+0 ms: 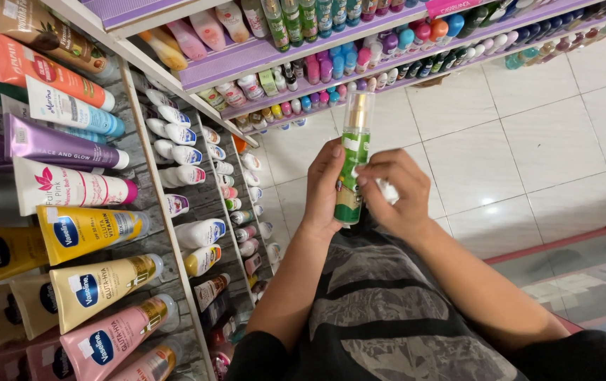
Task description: Wiping a spray bottle with a tissue to clean it in a store aisle.
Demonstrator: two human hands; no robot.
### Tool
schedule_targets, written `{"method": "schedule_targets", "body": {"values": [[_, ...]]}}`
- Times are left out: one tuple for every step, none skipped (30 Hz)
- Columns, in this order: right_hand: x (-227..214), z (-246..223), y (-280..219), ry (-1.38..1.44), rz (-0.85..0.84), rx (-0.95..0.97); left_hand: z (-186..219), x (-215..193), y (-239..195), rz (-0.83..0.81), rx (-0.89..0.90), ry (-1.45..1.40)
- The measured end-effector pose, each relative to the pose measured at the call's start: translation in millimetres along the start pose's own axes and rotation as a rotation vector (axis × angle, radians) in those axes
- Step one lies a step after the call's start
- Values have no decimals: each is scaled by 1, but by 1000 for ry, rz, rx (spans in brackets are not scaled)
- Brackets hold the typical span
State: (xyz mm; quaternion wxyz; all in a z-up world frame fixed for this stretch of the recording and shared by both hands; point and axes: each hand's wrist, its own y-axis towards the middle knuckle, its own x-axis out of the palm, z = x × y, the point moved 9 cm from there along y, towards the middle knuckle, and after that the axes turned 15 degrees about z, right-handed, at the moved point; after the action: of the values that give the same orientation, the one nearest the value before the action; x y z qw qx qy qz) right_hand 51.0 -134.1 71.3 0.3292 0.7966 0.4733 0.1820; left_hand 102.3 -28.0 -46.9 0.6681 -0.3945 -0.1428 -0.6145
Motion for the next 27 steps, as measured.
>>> {"method": "schedule_targets", "body": {"values": [[-2, -4, 10, -1, 1, 2, 1, 4, -5, 1, -2, 1], [-4, -9, 21, -70, 4, -27, 2, 9, -9, 0, -7, 23], [-6, -14, 32, -138, 7, -57, 2, 13, -14, -1, -12, 44], [-5, -15, 33, -139, 5, -53, 2, 14, -15, 1, -15, 44], [-5, -16, 34, -144, 9, -51, 2, 15, -15, 5, -19, 26], [-5, -17, 34, -149, 15, -50, 2, 17, -15, 6, -22, 9], [-4, -19, 31, -150, 14, -48, -2, 9, -12, 7, -25, 9], [-1, -19, 28, -137, -4, -26, -6, 2, -6, 7, -44, 0], [2, -20, 25, -124, -22, -4, -10, -4, -1, 6, -62, -8], [3, -22, 22, -122, -24, -5, -7, -5, 1, 6, -60, -10], [6, -22, 18, -90, -50, 31, -4, -8, 3, 41, -41, 15], [10, -22, 13, -58, -76, 68, 0, -13, 6, 77, -22, 40], [11, -22, 9, -55, -78, 67, 9, -6, 5, 78, -19, 40], [13, -22, 4, -61, -96, 78, 17, -2, 3, 93, -17, 19], [15, -21, -2, -66, -115, 88, 25, 3, 2, 109, -15, -2], [15, -22, -3, -67, -115, 87, 25, 2, 3, 108, -15, -3], [16, -22, -5, -59, -127, 95, 27, 1, 4, 119, -10, 3], [18, -22, -7, -50, -139, 100, 29, 0, 6, 130, -3, 8], [17, -20, -6, -49, -140, 96, 28, 1, 6, 128, 0, 6], [17, -19, -6, -50, -152, 94, 28, 1, 5, 135, -2, -2], [17, -17, -6, -51, -165, 92, 27, 1, 4, 142, -4, -10], [17, -14, -4, -51, -165, 95, 26, 0, 6, 145, -5, -9], [17, -11, -3, -50, -160, 100, 26, 1, 8, 127, 19, -9], [16, -8, -1, -51, -155, 105, 26, 2, 9, 108, 41, -11], [13, -6, -1, -53, -156, 107, 19, -2, 8, 109, 37, -11], [11, -3, 3, -67, -135, 94, 15, -3, 10, 89, 46, -18], [9, -1, 8, -81, -114, 81, 11, -5, 13, 70, 55, -24]]}}
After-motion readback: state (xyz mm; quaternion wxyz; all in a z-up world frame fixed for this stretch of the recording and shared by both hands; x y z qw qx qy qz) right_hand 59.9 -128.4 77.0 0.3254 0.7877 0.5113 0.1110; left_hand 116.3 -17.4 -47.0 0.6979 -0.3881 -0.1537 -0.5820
